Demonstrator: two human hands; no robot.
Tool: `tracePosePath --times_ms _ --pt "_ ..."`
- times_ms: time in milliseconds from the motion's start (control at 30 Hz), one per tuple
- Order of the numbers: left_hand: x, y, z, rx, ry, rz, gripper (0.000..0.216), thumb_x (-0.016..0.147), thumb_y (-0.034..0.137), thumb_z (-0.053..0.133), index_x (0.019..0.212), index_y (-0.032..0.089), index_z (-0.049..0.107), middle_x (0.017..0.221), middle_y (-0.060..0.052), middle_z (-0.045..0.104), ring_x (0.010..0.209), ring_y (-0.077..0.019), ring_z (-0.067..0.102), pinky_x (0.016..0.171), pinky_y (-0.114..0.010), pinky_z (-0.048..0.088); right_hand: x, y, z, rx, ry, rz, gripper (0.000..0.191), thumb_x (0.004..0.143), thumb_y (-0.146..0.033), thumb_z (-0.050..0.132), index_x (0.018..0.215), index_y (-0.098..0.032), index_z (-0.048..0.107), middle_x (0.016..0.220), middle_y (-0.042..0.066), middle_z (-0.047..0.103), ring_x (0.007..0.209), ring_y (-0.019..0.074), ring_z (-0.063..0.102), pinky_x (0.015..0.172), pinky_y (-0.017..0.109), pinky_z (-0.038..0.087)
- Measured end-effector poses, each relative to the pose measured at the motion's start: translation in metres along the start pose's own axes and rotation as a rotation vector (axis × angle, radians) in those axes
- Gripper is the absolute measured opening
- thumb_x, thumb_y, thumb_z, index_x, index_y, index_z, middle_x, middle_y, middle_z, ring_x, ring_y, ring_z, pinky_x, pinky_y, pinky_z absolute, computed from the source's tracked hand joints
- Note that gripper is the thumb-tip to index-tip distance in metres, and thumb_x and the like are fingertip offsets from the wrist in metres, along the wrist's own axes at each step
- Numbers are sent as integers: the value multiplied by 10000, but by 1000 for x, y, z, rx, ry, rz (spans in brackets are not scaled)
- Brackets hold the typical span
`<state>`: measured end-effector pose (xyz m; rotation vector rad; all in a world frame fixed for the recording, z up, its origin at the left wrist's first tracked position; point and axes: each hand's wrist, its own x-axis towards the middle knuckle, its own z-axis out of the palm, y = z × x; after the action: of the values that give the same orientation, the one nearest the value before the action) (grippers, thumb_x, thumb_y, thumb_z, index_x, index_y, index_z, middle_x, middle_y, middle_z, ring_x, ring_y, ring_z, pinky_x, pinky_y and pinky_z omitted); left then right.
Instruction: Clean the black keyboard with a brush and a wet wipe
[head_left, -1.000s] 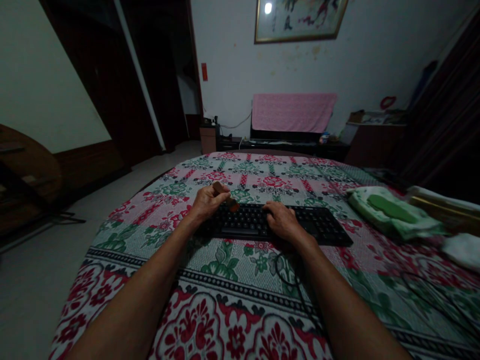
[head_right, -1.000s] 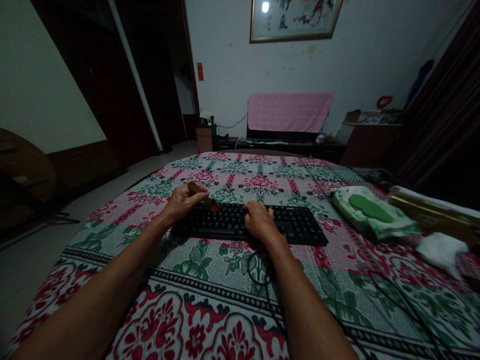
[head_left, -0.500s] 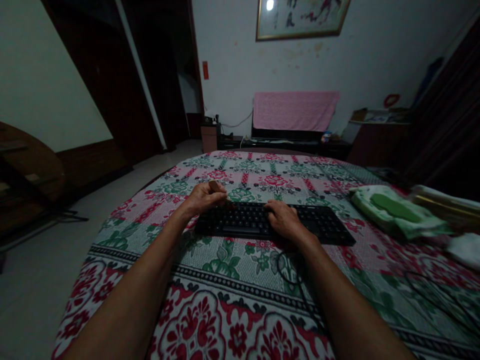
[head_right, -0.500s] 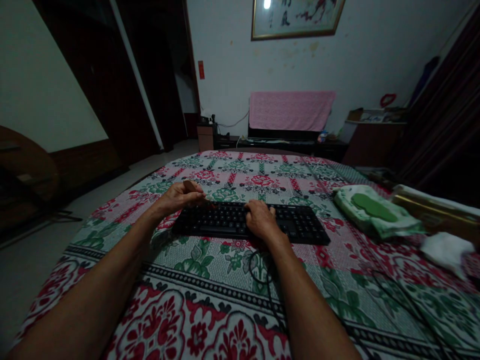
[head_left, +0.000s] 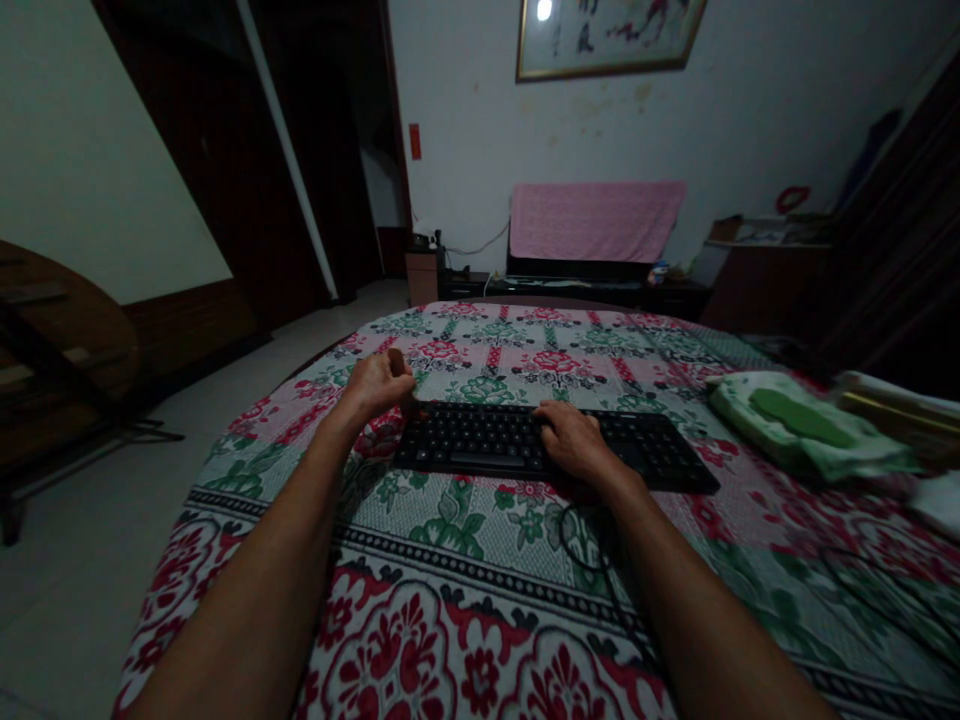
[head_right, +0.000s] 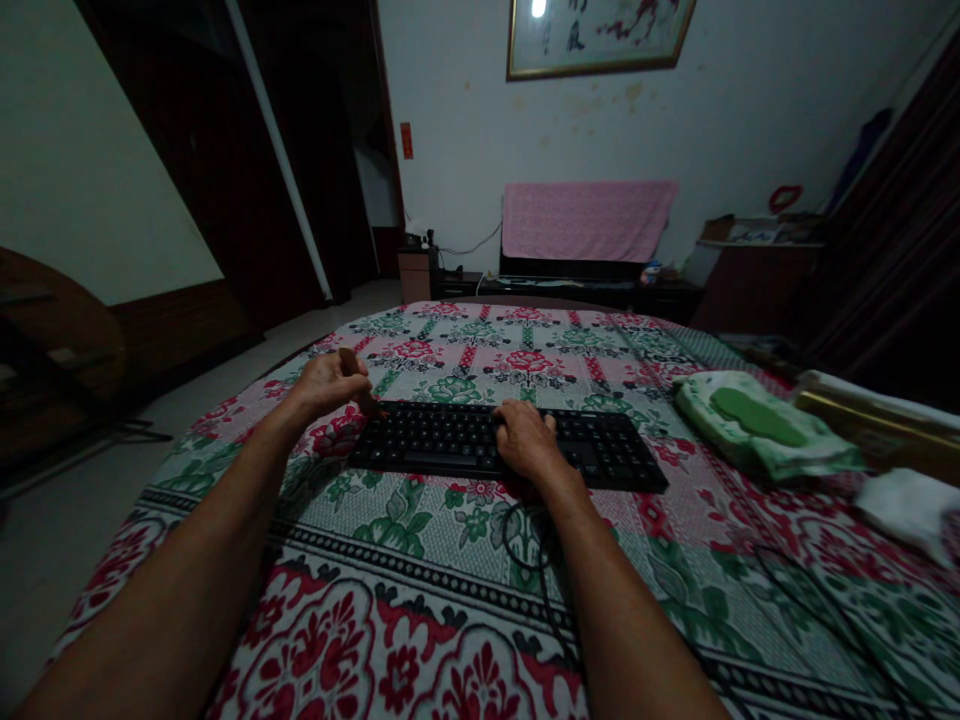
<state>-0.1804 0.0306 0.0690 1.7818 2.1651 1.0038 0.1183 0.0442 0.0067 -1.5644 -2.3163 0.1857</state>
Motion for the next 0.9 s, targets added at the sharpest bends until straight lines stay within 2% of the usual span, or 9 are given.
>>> tracePosePath --times_ms 100,300,467,567,733,900 --pt "-1 6 -5 93 62 5 79 581 207 570 626 187 632 690 -62 695 686 -219 631 592 -284 440 1 3 3 6 10 -6 321 839 -150 415 1099 -193 598 1302 83 538 1206 228 462 984 433 345" --pt "-3 11 5 -67 11 20 113 600 209 565 685 183 635 665 -41 690 663 -202 631 585 -270 444 3 7 7 9 19 -10 319 830 -155 424 1097 -198 594 1310 86 532 1194 225 467 997 441 326" --pt "-8 15 -3 170 75 -5 76 611 214 556 640 198 625 581 -50 646 672 -224 619 625 -297 447 3 7 6 -6 11 -19 321 826 -157 421 1093 -202 593 1306 86 534 1185 223 471 988 434 332" --pt "-9 20 -6 171 94 -13 86 611 209 560 657 194 630 621 -64 660 682 -232 620 639 -314 454 3 6 5 -16 10 -20 319 825 -155 423 1087 -204 600 1298 89 538 1187 230 470 981 434 341" --pt "-12 30 10 -180 -13 22 70 588 195 587 648 176 619 629 -40 662 667 -208 628 602 -285 470 3 5 4 -18 16 -16 314 829 -157 424 1082 -204 603 1286 92 549 1180 227 479 987 427 338" --pt "-25 48 33 -576 -146 -6 108 576 195 633 655 172 562 609 -14 638 584 -165 612 542 -259 473 3 5 5 -18 15 -12 319 834 -165 420 1098 -198 596 1310 97 533 1203 226 466 1001 420 328"
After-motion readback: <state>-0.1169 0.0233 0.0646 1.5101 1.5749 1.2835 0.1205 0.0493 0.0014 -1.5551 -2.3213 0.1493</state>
